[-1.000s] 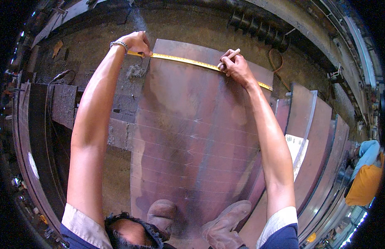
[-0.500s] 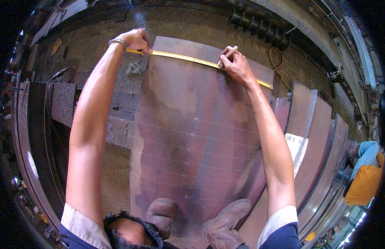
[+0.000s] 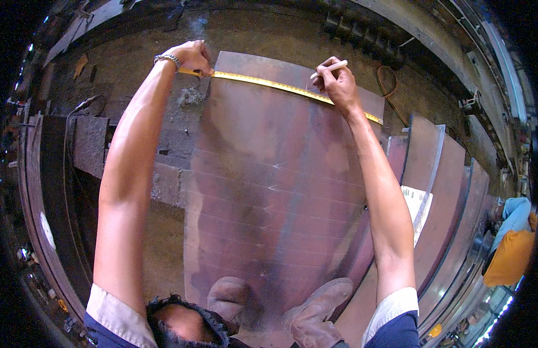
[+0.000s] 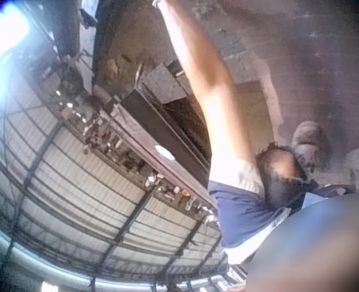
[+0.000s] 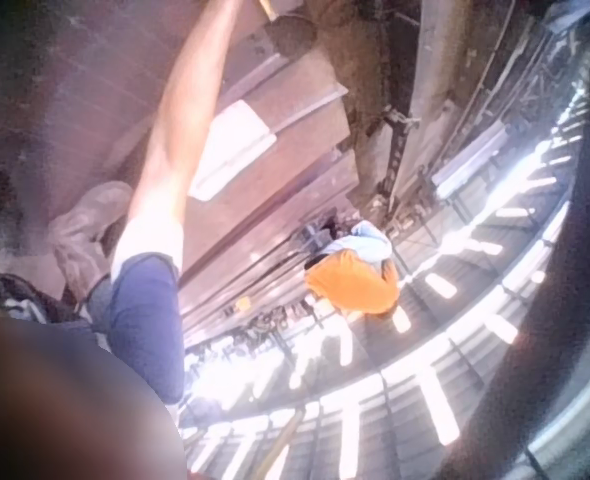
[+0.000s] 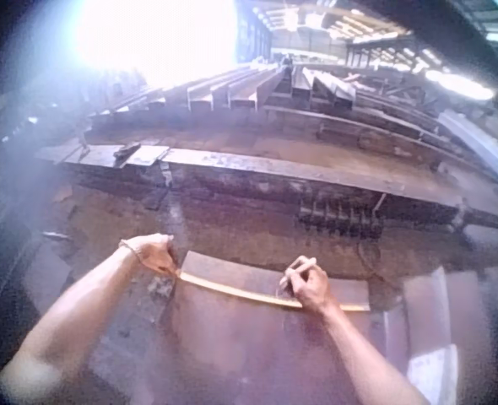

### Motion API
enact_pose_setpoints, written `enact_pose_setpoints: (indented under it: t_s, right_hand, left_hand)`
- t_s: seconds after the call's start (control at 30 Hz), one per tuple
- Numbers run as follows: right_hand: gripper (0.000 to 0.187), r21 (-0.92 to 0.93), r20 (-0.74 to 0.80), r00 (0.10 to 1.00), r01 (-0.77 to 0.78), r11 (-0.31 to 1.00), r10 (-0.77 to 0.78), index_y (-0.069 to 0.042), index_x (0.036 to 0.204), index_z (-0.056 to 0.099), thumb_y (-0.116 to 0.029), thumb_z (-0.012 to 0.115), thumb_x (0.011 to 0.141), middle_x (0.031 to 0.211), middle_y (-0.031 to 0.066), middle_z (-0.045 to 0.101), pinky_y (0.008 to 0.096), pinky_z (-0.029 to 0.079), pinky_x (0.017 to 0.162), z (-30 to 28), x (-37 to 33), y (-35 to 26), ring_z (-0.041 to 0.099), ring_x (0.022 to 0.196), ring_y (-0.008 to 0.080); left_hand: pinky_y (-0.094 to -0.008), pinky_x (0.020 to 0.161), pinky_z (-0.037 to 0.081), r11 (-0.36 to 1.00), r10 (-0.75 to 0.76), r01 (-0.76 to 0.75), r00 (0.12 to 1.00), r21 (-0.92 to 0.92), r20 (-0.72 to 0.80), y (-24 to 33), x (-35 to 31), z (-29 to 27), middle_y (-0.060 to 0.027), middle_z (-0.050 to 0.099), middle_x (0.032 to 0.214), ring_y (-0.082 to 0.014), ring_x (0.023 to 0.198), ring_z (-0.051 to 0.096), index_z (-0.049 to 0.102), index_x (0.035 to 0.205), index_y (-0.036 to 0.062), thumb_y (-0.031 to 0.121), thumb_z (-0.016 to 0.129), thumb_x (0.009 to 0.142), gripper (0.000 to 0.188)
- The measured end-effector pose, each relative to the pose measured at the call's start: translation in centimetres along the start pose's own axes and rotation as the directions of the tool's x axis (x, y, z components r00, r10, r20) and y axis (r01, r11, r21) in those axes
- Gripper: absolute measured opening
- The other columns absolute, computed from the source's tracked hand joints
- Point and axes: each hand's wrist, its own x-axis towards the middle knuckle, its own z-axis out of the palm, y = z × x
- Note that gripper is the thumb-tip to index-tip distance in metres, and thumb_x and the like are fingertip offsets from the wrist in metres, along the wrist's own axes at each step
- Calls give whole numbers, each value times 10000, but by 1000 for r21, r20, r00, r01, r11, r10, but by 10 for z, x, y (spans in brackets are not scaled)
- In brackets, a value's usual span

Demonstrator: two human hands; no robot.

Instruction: The person measures a large metal sheet using a tape measure and a straightedge, marking measurements with a white marker. The person wipes the sheet with a cloth and continues measuring and marking different sections.

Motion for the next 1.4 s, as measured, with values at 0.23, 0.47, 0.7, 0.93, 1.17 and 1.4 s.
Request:
enact_pose_setpoints:
  t_s: [0.23, 0.47, 0.7, 0.93, 1.17, 1.4]
  right_hand:
    - [193, 71, 177, 978, -125, 990, 111, -40, 860, 602, -220, 553, 913, 748, 53, 681, 303, 517, 665, -1, -1, 13, 649, 701, 128]
    - [188, -22, 191, 977, -94, 995, 97, -39, 841, 617, -215, 577, 895, 768, 58, 684, 325, 519, 720, 2, -5, 6, 656, 733, 147]
    - [181, -82, 175, 983, -35, 996, 49, -41, 855, 617, -219, 600, 886, 774, 76, 694, 340, 524, 743, 1, -5, 9, 678, 756, 170]
    - [185, -235, 140, 988, 100, 967, -68, -34, 866, 592, -214, 616, 900, 764, 106, 689, 334, 526, 715, 3, -12, -1, 684, 734, 190]
    - [123, -452, -196, 851, 363, 815, -488, -28, 900, 611, -143, 623, 941, 750, 118, 628, 314, 495, 613, -7, -14, -17, 663, 654, 216]
    - [162, -393, -292, 888, 226, 891, -355, 2, 912, 641, -151, 612, 954, 798, 66, 659, 263, 507, 655, -25, -46, -21, 658, 690, 140]
  left_hand:
    - [-358, 749, 540, 1000, 1, 0, 999, -30, 36, 6, 2, -1, -84, 749, 864, -210, 800, 695, 790, 914, 92, 328, 848, 662, 350]
    - [-376, 736, 546, 998, 58, -58, 998, -15, 25, -2, 3, 0, -92, 735, 805, -222, 756, 696, 775, 895, 54, 373, 840, 668, 397]
    - [-389, 801, 541, 1000, 23, -23, 1000, -3, -7, -1, 4, 3, -114, 739, 871, -252, 837, 695, 777, 903, 65, 396, 846, 647, 424]
    - [-389, 816, 541, 1000, 17, -17, 999, -3, 30, 5, -1, -2, -124, 741, 912, -264, 868, 695, 771, 926, 61, 385, 840, 649, 431]
    - [-391, 833, 539, 1000, 15, -14, 999, 26, -32, 5, -2, 1, -137, 737, 935, -277, 886, 693, 768, 925, 55, 402, 844, 641, 455]
    - [-388, 834, 543, 1000, 14, -14, 1000, 22, 9, -2, 5, 1, -136, 737, 946, -277, 891, 693, 765, 943, 57, 410, 843, 645, 469]
